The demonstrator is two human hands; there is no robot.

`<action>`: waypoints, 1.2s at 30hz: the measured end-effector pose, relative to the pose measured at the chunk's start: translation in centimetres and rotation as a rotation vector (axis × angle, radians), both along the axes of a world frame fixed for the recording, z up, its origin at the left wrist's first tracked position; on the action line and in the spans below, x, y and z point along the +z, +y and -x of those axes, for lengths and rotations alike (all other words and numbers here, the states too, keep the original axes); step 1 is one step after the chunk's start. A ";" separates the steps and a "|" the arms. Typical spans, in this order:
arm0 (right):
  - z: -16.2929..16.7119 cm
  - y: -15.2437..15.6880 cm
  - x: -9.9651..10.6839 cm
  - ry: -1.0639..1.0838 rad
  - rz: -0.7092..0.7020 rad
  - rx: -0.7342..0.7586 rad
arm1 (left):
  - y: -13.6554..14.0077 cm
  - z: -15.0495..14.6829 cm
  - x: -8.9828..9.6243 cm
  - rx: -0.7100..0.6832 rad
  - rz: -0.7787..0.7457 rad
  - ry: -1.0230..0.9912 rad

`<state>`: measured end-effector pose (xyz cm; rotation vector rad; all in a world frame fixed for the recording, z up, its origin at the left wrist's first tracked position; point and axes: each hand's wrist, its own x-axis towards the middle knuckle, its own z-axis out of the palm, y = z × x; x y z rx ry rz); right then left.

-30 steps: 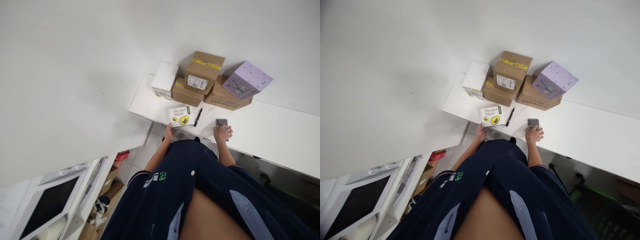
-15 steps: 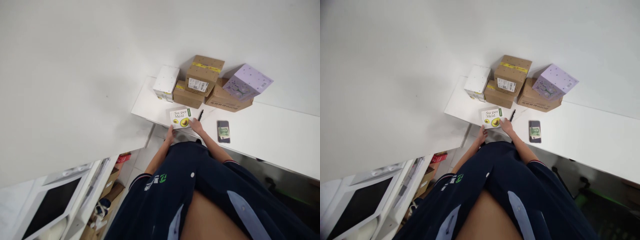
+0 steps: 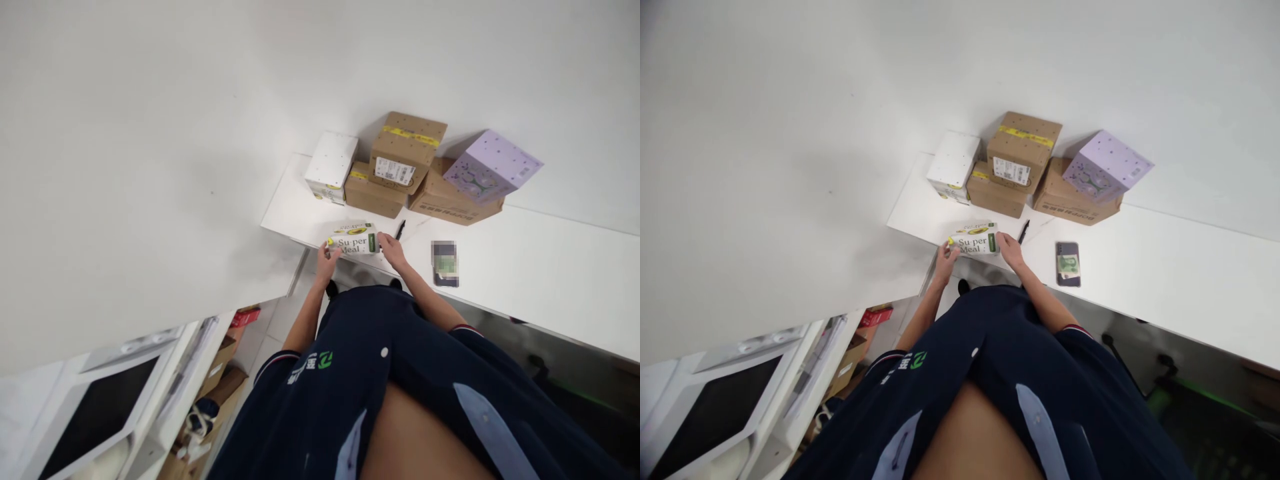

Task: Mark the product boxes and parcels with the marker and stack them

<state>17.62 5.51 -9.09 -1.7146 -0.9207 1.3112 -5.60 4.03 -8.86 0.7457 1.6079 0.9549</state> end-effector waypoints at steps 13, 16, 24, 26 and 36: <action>1.2 2.2 0.0 0.159 0.010 -0.043 | 7.5 0.8 1.3 -0.647 -0.179 0.771; 1.1 2.0 -0.1 0.168 0.051 -0.049 | 8.5 1.4 1.2 -0.675 -0.190 0.734; 1.6 1.8 0.2 0.289 0.090 -0.030 | 7.1 4.4 1.3 -0.616 -0.193 0.726; 1.8 1.3 0.1 0.327 0.148 -0.029 | 6.0 6.5 1.2 -0.507 -0.137 0.735; 1.8 -1.7 -0.9 0.207 0.293 -0.083 | 10.1 14.0 1.1 0.032 0.077 0.868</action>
